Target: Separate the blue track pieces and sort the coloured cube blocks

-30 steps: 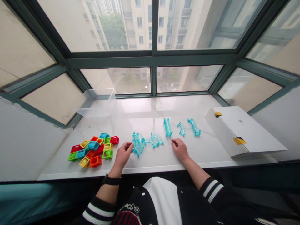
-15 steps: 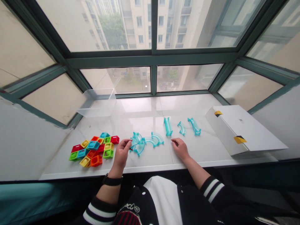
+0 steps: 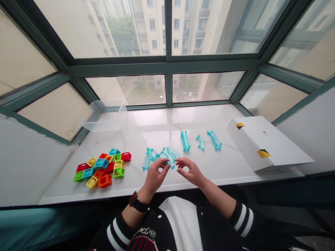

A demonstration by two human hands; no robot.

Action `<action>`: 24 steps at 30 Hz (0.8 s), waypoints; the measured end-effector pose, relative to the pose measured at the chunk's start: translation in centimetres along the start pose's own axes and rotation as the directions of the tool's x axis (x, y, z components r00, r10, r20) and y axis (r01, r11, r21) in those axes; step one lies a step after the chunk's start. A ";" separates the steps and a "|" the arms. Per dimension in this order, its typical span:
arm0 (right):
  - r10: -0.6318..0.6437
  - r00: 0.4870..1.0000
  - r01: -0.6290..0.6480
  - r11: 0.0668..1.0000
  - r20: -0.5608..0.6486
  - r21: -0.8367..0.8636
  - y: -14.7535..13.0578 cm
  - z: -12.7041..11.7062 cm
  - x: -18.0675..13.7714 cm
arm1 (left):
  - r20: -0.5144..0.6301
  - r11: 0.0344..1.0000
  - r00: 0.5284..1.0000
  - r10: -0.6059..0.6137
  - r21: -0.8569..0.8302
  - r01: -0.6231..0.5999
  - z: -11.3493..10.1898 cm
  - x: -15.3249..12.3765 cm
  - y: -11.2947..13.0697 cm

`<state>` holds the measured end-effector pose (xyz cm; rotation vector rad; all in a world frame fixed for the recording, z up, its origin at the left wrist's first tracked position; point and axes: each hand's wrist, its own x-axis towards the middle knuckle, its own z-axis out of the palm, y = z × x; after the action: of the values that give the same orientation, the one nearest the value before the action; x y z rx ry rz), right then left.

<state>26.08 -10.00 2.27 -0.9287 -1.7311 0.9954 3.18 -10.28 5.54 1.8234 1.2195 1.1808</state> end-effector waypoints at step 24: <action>0.047 0.839 -0.261 0.910 -0.543 -0.323 3.8 -7.5 -1.8 | 0.362 0.997 0.931 -0.033 -0.054 0.056 4.3 -0.3 -0.6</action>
<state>34.33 -8.42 0.18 -1.4669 -1.4044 0.4233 6.85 -10.48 3.27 1.8535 0.9935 0.8010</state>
